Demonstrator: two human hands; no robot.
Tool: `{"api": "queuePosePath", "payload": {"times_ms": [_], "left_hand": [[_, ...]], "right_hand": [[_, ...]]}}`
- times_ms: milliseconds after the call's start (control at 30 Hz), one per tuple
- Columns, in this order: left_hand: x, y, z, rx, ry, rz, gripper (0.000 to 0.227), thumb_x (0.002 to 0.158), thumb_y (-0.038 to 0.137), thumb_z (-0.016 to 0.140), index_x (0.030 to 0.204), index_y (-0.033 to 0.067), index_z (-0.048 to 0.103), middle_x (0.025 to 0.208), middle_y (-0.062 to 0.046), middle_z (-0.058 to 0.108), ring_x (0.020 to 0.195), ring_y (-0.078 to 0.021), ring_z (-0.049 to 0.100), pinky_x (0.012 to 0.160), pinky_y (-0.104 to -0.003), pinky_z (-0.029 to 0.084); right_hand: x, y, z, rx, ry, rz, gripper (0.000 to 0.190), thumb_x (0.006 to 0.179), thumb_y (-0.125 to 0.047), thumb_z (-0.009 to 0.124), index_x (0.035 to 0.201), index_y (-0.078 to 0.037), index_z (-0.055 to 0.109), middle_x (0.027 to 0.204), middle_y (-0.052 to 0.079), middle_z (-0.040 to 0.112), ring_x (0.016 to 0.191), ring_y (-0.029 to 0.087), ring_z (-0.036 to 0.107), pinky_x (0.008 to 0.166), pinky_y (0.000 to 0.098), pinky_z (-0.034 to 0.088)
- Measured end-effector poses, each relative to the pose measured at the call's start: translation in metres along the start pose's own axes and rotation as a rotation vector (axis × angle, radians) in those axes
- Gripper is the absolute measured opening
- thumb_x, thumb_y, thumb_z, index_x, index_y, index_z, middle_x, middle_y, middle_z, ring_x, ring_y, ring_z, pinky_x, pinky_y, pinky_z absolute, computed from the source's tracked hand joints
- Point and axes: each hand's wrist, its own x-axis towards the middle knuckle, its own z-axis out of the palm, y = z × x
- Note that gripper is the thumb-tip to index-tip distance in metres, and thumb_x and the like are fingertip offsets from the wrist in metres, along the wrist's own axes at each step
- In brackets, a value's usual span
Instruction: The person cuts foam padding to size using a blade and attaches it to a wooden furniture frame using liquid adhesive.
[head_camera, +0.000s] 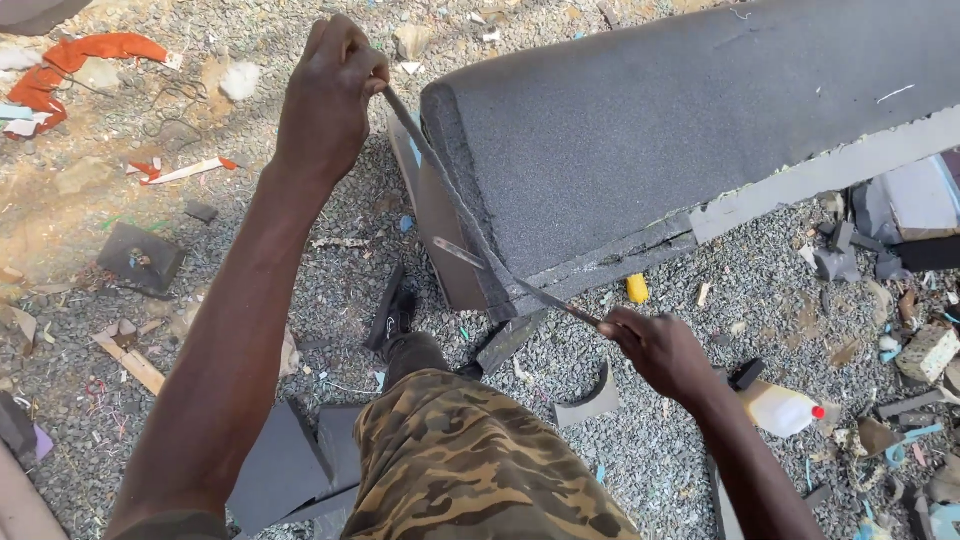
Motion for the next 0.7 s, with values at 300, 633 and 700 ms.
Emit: {"api": "queuePosePath", "payload": {"times_ms": [300, 633, 700], "left_hand": [[-0.008, 0.006, -0.008, -0.031, 0.016, -0.042, 0.008, 0.102, -0.001, 0.074, 0.097, -0.0057, 0.070, 0.108, -0.012, 0.052, 0.098, -0.0260, 0.062, 0.082, -0.036, 0.069], [-0.003, 0.014, -0.027, -0.030, 0.055, 0.006, 0.007, 0.096, -0.008, 0.076, 0.098, -0.0061, 0.070, 0.108, -0.013, 0.053, 0.099, -0.0270, 0.059, 0.079, -0.036, 0.066], [-0.001, 0.017, -0.024, -0.028, 0.043, 0.006, 0.008, 0.096, -0.007, 0.078, 0.097, -0.0069, 0.070, 0.108, -0.013, 0.053, 0.097, -0.0274, 0.062, 0.078, -0.035, 0.068]], "right_hand": [[0.000, 0.003, 0.020, 0.017, 0.089, -0.036, 0.037, 0.104, -0.041, 0.044, 0.097, -0.014, 0.068, 0.049, -0.004, 0.054, 0.032, 0.008, 0.042, 0.031, 0.0260, 0.035], [-0.106, 0.050, 0.045, 0.061, 0.136, 0.271, 0.031, 0.097, -0.035, 0.057, 0.105, -0.012, 0.076, 0.062, 0.004, 0.074, 0.038, 0.012, 0.055, 0.036, 0.0271, 0.043], [-0.063, 0.023, 0.060, 0.096, 0.183, 0.164, 0.027, 0.101, -0.031, 0.053, 0.097, -0.011, 0.071, 0.058, 0.000, 0.067, 0.035, 0.009, 0.051, 0.030, 0.0247, 0.038]]}}
